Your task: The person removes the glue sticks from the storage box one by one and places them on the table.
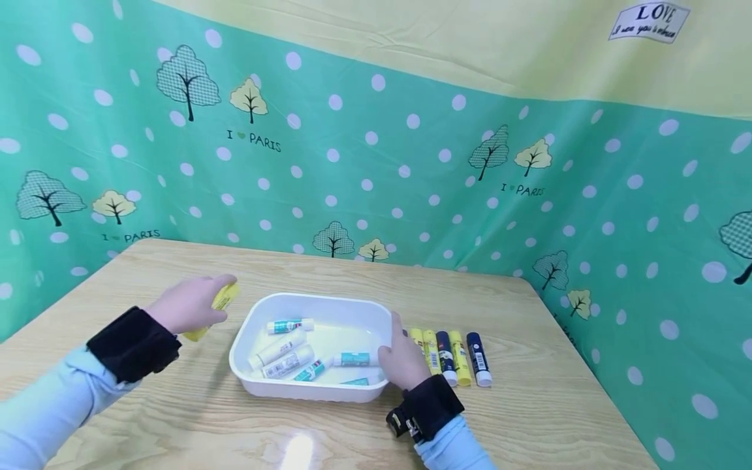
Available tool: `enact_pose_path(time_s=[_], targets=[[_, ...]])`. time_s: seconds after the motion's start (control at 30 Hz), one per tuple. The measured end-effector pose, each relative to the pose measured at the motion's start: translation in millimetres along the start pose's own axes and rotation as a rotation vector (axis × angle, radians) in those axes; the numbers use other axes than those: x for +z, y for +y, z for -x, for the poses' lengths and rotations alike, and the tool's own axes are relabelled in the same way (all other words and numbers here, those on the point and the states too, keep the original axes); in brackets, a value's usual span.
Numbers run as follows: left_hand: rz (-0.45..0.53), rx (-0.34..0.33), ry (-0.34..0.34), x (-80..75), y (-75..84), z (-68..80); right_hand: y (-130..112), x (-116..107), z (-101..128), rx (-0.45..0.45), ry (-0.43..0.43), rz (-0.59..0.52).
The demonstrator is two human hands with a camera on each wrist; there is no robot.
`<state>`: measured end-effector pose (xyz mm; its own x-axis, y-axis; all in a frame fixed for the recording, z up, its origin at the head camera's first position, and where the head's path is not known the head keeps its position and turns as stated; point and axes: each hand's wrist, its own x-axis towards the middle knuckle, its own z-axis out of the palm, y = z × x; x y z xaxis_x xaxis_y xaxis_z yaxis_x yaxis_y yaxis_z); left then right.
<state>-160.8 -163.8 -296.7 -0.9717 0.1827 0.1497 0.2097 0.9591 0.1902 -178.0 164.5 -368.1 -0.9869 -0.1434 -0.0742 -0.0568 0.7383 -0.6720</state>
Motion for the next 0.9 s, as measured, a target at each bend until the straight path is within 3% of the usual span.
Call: enact_pose_path(time_s=[0.2,0.47,0.9], targets=[[0.11,-0.094,-0.103,25.0,-24.3,-3.7,0.7,0.2,0.7,0.005,-0.003,-0.008],[0.188,-0.18,-0.176,43.4,-26.2,0.6,-0.6,-0.1,0.2,-0.007,0.006,-0.003],[0.121,-0.17,-0.109,55.3,-21.9,-1.5,0.7,-0.6,-0.8,-0.001,-0.007,-0.008]])
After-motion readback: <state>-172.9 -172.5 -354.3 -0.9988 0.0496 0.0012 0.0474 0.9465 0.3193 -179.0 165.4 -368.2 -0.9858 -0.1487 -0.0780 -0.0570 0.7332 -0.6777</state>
